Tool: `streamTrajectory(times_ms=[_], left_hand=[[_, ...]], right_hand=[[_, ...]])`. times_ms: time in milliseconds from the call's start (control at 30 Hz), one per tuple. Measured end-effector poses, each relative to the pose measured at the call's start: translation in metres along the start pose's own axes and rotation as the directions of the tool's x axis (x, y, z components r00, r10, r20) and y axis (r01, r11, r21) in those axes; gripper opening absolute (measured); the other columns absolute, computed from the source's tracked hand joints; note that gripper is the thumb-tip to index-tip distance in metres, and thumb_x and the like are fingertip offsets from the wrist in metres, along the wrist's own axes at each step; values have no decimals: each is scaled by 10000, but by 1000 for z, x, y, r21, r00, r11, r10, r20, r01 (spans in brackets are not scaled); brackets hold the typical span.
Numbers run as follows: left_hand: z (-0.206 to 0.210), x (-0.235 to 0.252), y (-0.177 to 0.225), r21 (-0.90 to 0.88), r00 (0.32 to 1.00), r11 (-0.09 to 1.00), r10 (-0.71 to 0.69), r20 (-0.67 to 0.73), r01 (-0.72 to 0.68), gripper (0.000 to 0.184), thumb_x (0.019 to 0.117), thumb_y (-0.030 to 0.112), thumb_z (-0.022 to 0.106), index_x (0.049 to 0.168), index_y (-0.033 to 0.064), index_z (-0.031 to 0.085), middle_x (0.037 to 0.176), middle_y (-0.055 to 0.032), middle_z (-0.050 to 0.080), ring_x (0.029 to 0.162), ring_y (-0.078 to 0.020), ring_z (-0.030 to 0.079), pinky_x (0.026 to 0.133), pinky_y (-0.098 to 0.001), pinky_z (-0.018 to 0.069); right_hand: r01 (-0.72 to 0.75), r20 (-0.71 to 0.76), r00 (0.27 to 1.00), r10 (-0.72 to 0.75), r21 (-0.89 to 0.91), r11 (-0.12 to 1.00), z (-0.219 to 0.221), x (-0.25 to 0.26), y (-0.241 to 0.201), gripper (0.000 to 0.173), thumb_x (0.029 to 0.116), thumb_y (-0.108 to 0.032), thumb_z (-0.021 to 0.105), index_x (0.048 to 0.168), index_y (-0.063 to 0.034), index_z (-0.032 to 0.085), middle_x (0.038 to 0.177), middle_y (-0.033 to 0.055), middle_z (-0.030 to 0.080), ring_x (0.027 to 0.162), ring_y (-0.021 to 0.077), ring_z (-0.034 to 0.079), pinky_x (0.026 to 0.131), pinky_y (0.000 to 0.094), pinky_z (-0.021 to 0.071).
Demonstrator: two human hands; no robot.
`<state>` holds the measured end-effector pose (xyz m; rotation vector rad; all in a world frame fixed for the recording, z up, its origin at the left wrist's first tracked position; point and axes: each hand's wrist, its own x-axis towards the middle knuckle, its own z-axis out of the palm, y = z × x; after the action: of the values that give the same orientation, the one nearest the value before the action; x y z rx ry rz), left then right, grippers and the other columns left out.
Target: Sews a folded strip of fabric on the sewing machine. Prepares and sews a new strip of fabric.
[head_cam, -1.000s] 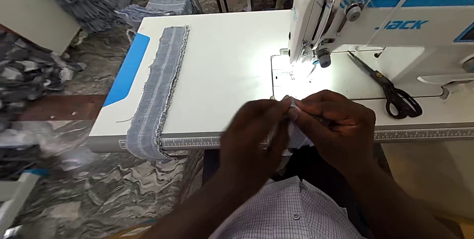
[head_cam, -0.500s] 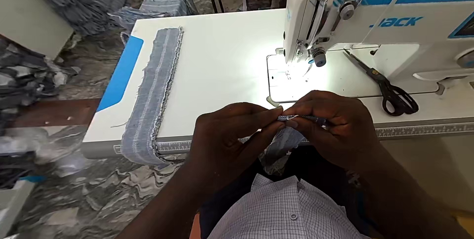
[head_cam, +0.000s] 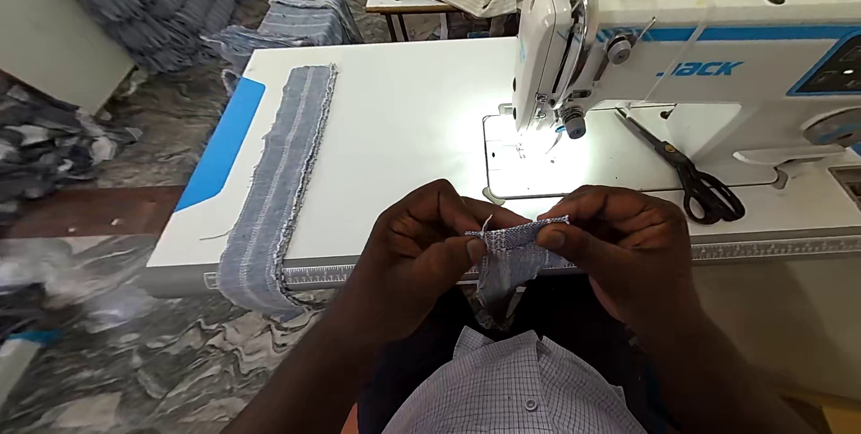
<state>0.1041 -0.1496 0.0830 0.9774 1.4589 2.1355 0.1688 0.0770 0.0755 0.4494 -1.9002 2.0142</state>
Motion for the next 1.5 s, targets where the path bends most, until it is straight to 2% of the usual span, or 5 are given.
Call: streamTrajectory(times_ms=[167,333,700,900,1500], left_hand=[[6,2,5,-70,999,996,-48,-8,48,81,1001,173,649,1003,108,600,1077,-133,730,970,-185,732,828,-311,613],[37,-10,4,741,946,627,321,35,-240,94,947,87,676,1032,55,651,1302,-80,695,1180,-197,683,958,-351,607],[31,-4,1,501,969,854,222,-109,-139,55,964,80,661,1002,102,627,1195,-64,734,1046,-179,732,836,-304,639],[34,9,1,903,857,301,500,125,-307,71,943,121,680,900,84,637,1127,-65,691,1056,-153,628,888,-294,521],[26,25,-14,388,943,921,94,-320,40,154,943,78,726,1058,-23,716,887,-109,765,755,-201,758,712,-344,670]], right_hand=[[-153,-8,986,165,337,929,5,-4,7,96,889,-92,767,970,-52,734,848,36,703,723,59,667,668,219,591],[347,-59,886,-460,-571,744,13,-2,14,152,886,-21,733,1021,41,767,1008,103,730,933,121,698,811,252,608],[-29,-12,999,31,119,992,-1,13,27,122,966,-76,685,1029,-6,763,931,43,724,760,71,674,682,223,599],[293,-230,888,-397,-381,877,21,8,16,86,884,-38,733,957,7,732,934,43,713,833,82,691,693,218,604],[262,-62,950,-307,-376,889,18,0,36,280,848,-73,682,1107,14,745,1050,55,586,960,88,595,790,196,552]])
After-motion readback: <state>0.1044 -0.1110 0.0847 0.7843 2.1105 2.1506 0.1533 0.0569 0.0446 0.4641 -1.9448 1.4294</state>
